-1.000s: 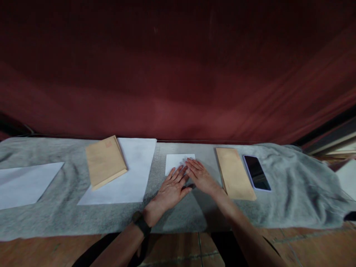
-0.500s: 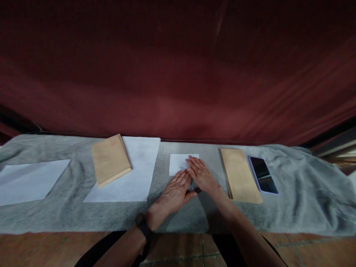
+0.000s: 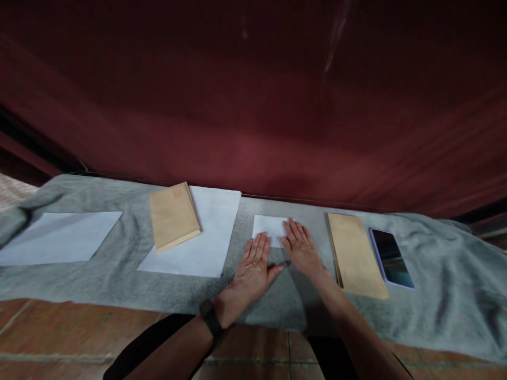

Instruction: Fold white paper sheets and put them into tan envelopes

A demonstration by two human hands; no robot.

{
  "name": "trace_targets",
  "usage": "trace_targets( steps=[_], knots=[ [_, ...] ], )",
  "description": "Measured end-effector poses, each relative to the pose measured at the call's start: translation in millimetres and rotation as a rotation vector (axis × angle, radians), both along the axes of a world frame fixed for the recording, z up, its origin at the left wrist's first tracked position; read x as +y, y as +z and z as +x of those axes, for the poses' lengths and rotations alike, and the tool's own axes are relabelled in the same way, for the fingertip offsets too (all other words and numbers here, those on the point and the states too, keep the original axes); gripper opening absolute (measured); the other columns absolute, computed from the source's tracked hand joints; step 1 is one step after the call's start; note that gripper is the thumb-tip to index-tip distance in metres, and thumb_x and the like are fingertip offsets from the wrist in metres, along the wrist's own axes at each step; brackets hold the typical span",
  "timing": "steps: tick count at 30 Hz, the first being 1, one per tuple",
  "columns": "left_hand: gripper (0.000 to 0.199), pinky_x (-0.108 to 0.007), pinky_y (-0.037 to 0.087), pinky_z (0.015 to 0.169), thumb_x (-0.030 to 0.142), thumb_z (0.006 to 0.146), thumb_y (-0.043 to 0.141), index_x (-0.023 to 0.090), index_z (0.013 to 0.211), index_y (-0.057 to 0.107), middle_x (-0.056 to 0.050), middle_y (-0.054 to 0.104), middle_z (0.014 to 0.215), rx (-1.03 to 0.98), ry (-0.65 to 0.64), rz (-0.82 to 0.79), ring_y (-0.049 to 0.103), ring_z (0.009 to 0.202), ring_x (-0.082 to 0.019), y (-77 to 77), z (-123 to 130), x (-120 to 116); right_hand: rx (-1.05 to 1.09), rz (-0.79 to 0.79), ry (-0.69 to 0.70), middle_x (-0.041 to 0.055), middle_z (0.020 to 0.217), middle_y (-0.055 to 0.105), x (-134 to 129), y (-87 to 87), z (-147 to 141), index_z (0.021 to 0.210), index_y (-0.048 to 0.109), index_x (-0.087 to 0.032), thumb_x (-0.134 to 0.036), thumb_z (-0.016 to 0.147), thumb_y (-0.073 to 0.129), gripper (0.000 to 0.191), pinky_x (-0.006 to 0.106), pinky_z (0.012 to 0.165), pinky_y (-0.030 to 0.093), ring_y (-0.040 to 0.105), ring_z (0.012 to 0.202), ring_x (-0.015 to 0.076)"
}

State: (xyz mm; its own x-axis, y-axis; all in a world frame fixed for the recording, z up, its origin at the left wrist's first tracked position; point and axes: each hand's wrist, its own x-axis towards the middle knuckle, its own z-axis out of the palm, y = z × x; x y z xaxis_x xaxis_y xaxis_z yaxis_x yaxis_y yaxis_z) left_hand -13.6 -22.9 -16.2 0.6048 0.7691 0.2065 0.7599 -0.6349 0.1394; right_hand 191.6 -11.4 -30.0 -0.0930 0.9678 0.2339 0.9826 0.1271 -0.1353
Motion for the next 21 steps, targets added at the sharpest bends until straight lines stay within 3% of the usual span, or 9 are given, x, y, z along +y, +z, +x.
trace_targets(
  steps=[6,11,15,18,21],
  knots=[
    [0.091,-0.052,0.025,0.125,0.069,0.098,0.036,0.001,0.158,0.027,-0.025,0.032,0.163,-0.035,0.190,-0.001,0.028,0.153,-0.035,-6.6,1.6,1.1,-0.014,0.002,-0.009,0.0157,0.165,0.033,-1.8,-5.5,2.3,0.158,0.036,-0.011,-0.039,0.108,0.029,0.058,0.049,0.123,0.025,0.032,0.152,0.0286],
    [0.084,-0.054,0.025,0.125,0.062,0.102,0.032,0.001,0.159,0.024,-0.025,0.036,0.161,-0.089,0.279,0.006,0.027,0.153,-0.035,-3.4,6.5,9.7,-0.040,0.009,-0.003,0.0159,0.166,0.031,-2.7,-7.2,2.8,0.158,0.034,-0.009,-0.037,0.108,0.027,0.058,0.049,0.124,0.024,0.031,0.152,0.0282],
    [0.075,-0.051,0.025,0.126,0.055,0.105,0.029,0.002,0.157,0.029,-0.022,0.033,0.163,-0.090,0.157,-0.008,0.023,0.155,-0.031,6.1,14.6,15.0,-0.048,0.024,-0.017,0.0160,0.165,0.033,-2.5,-7.7,3.0,0.158,0.035,-0.010,-0.037,0.108,0.029,0.057,0.048,0.123,0.024,0.032,0.151,0.0276],
    [0.074,-0.048,0.026,0.126,0.058,0.104,0.030,0.004,0.154,0.036,-0.020,0.034,0.164,-0.076,0.031,-0.027,0.025,0.155,-0.029,8.8,23.9,14.6,-0.059,0.026,-0.004,0.0163,0.164,0.034,-2.4,-8.0,4.4,0.158,0.036,-0.010,-0.040,0.108,0.029,0.058,0.048,0.123,0.025,0.034,0.150,0.0284],
    [0.079,-0.045,0.023,0.127,0.063,0.103,0.032,0.002,0.152,0.040,-0.021,0.033,0.163,-0.047,0.002,-0.037,0.025,0.155,-0.029,6.7,33.0,14.1,-0.069,0.025,0.010,0.0163,0.165,0.034,-2.6,-8.7,6.5,0.158,0.035,-0.010,-0.041,0.108,0.025,0.059,0.048,0.123,0.026,0.034,0.150,0.0288]
  ],
)
